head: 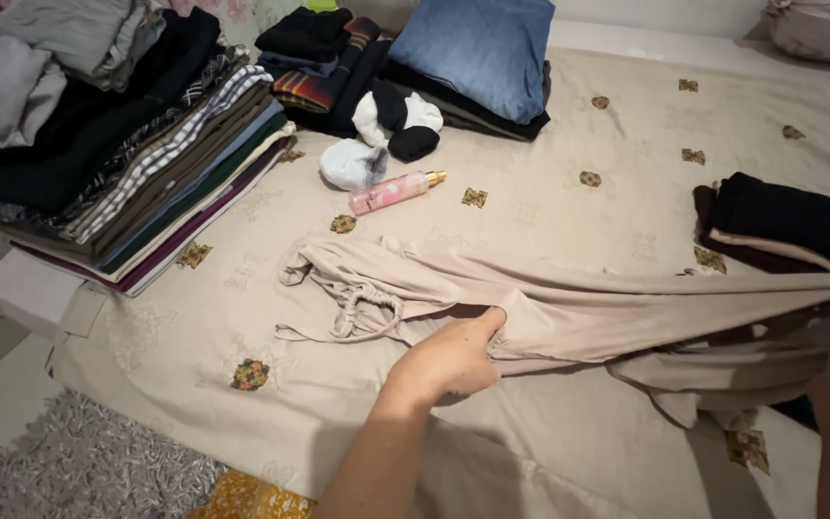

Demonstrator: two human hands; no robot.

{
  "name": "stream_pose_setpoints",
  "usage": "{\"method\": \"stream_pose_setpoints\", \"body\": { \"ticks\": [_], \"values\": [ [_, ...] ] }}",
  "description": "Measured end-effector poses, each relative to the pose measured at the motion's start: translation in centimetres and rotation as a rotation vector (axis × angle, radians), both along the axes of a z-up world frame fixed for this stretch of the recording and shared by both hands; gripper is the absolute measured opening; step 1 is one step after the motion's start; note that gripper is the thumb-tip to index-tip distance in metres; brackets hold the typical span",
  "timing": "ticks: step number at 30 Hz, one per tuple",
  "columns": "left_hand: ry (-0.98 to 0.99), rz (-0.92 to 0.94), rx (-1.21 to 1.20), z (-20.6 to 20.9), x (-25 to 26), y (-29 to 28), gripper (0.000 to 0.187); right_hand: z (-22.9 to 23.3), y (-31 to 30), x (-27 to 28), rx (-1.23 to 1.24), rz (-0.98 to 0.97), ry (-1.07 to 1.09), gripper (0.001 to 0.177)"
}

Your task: Folding various clothing items such as a dress and pants on a floor mattress.

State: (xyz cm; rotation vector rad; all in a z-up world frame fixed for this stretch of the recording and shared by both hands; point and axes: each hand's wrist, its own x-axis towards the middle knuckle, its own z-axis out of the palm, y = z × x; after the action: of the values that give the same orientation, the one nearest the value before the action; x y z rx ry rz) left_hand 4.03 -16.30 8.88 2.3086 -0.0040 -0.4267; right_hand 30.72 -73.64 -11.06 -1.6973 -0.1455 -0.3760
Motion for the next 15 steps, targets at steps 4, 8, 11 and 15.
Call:
{"method": "stream_pose_setpoints", "body": {
  "ticks": [4, 8, 11, 15],
  "values": [
    [-0.139, 0.05, -0.013, -3.0, 1.0, 0.6, 0.06, 4.3, 9.5, -5.2, 0.065, 0.031, 0.018, 0.021],
    [-0.172, 0.285, -0.056, -3.5, 2.3, 1.8, 0.054, 13.6, 16.5, -11.2, 0.113, 0.051, 0.032, 0.022],
    [-0.543, 0.612, -0.143, -5.5, 4.3, 3.8, 0.064, 16.9, 18.8, -13.4, 0.076, 0.084, 0.207, 0.011],
    [-0.677, 0.818, -0.583, -2.9, 3.7, 4.8, 0.077, 17.0, 18.5, -13.3, -0.076, -0.075, 0.201, 0.009]
  ]
}}
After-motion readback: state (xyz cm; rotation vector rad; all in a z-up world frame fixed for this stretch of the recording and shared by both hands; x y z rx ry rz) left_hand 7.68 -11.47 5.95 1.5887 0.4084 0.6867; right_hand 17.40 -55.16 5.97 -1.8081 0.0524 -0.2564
